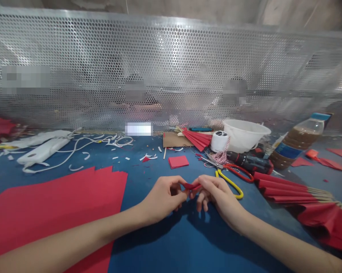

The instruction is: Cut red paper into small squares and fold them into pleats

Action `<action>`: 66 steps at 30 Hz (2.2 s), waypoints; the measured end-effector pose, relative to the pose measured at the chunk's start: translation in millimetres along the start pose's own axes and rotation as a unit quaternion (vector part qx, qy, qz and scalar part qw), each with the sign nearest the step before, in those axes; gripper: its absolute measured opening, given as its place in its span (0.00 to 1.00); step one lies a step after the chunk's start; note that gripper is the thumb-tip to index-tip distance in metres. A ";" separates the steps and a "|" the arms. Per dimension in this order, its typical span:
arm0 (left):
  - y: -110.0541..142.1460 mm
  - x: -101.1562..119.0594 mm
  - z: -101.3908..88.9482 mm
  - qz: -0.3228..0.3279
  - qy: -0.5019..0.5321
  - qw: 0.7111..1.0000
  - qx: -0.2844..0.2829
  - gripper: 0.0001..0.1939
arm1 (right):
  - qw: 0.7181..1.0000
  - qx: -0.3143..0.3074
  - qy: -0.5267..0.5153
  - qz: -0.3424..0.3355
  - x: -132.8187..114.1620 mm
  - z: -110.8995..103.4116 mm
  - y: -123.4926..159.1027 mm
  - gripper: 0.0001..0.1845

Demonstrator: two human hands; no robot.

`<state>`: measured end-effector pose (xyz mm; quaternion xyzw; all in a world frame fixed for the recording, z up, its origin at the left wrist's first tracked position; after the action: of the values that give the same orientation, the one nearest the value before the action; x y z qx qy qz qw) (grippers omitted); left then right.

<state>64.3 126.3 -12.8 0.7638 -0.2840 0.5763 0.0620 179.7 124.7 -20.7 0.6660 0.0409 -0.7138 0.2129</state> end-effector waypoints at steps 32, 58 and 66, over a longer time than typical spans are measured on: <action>0.7 0.3 9.5 -0.013 0.085 0.994 -0.063 0.13 | 0.997 -0.028 0.071 0.002 -2.6 10.6 4.4 0.17; -1.3 4.0 7.6 -0.006 0.023 0.999 -0.044 0.10 | 0.965 0.092 0.231 -0.088 -18.2 3.4 13.8 0.07; -1.6 4.7 8.2 -0.028 0.023 0.998 -0.051 0.14 | 0.952 0.112 0.271 -0.090 -18.0 1.1 15.1 0.05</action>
<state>72.9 122.5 -10.8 0.7536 -0.2898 0.5770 0.1234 184.5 115.1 0.3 0.8473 0.0765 -0.5229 0.0525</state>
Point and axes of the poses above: each hand's wrist, its own y-axis away from the middle knuckle, its own z-axis out of the palm, x = y × z, the point moved 10 cm from there along -y, towards the middle knuckle, and after that the axes turned 13 degrees about z, right-handed, at the moved point
